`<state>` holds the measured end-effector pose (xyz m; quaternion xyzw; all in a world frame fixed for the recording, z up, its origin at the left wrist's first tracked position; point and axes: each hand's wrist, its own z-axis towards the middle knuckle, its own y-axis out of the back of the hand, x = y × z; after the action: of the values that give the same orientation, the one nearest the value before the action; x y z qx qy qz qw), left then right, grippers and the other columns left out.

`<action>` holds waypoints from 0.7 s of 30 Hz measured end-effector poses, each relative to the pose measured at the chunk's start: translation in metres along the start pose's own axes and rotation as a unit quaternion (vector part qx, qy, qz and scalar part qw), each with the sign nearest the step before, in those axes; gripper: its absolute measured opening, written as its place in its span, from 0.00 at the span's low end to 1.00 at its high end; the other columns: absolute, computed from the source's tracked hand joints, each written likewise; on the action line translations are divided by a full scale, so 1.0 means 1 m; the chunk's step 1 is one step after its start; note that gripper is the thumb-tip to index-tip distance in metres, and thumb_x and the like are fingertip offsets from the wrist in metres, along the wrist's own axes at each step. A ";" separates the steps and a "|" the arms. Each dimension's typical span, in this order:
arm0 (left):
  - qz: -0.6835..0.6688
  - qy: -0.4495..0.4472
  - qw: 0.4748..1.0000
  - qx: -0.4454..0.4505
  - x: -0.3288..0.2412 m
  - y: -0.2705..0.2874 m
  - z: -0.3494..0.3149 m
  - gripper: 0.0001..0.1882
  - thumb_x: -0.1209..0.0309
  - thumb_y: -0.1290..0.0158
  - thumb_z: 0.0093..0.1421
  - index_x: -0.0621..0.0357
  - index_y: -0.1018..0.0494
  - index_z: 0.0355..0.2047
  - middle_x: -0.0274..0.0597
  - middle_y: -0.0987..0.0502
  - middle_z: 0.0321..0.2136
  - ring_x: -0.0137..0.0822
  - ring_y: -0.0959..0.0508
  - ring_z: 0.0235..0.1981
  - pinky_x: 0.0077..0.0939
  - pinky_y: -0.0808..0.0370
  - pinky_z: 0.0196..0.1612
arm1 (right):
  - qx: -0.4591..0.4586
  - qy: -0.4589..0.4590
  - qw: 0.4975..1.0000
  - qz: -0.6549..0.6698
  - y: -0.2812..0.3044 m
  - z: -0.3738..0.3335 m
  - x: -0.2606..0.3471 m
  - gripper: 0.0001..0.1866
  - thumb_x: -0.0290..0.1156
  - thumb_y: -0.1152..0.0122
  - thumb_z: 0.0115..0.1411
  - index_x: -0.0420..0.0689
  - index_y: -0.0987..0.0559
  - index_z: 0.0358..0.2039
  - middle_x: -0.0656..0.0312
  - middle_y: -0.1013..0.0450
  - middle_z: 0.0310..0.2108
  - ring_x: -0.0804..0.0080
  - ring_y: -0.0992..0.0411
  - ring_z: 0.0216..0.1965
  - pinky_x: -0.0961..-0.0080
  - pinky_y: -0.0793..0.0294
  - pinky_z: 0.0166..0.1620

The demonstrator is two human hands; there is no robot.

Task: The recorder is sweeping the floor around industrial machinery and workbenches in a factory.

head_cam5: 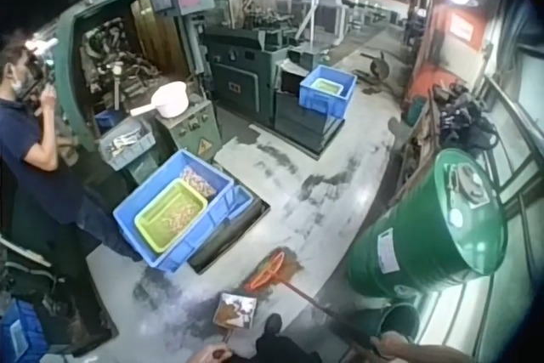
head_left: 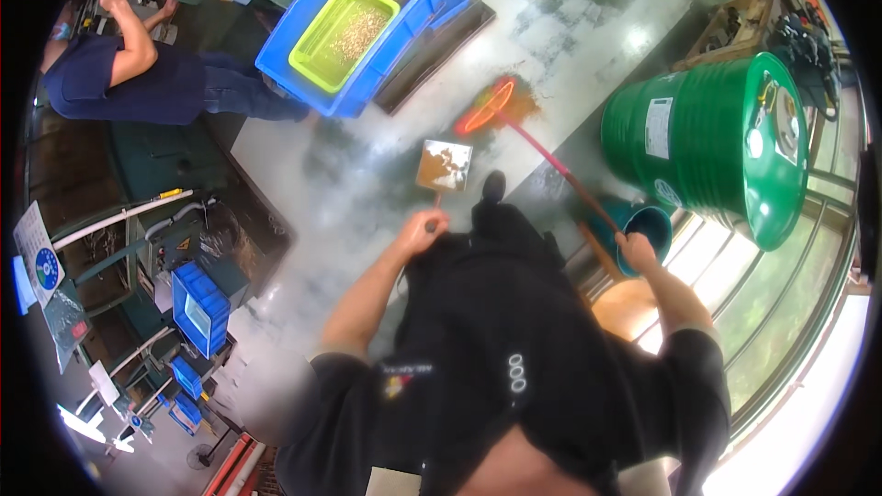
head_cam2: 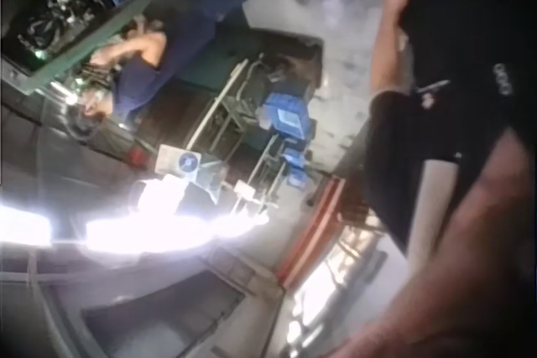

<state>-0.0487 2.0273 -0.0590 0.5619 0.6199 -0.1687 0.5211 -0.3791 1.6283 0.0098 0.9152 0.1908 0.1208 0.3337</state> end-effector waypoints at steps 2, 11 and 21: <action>-0.007 -0.026 0.999 0.020 -0.004 0.005 0.009 0.12 0.64 0.47 0.56 0.61 0.26 0.31 0.42 0.22 0.34 0.35 0.23 0.35 0.27 0.27 0.41 | -0.012 -0.010 1.000 0.012 -0.013 -0.011 -0.004 0.29 0.53 0.55 0.56 0.35 0.22 0.30 0.40 0.28 0.31 0.45 0.29 0.39 0.60 0.32 0.45; 0.051 -0.063 0.990 0.119 -0.014 0.034 0.038 0.07 0.68 0.46 0.52 0.59 0.26 0.28 0.42 0.22 0.33 0.41 0.22 0.34 0.29 0.27 0.39 | 0.046 -0.085 0.947 0.307 -0.039 0.019 0.131 0.31 0.51 0.61 0.61 0.32 0.27 0.20 0.56 0.35 0.12 0.66 0.35 0.12 0.68 0.35 0.18; 0.031 -0.108 0.975 0.193 0.023 0.073 0.047 0.04 0.73 0.46 0.49 0.58 0.28 0.24 0.42 0.23 0.29 0.43 0.23 0.31 0.32 0.27 0.35 | 0.051 -0.174 0.951 0.251 -0.148 -0.092 0.189 0.31 0.52 0.59 0.59 0.30 0.27 0.27 0.47 0.30 0.17 0.56 0.28 0.17 0.62 0.29 0.22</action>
<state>0.0405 2.0244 -0.0694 0.6496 0.4976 -0.3288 0.4714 -0.2810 1.8656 -0.0008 0.9560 -0.1007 0.0297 0.2739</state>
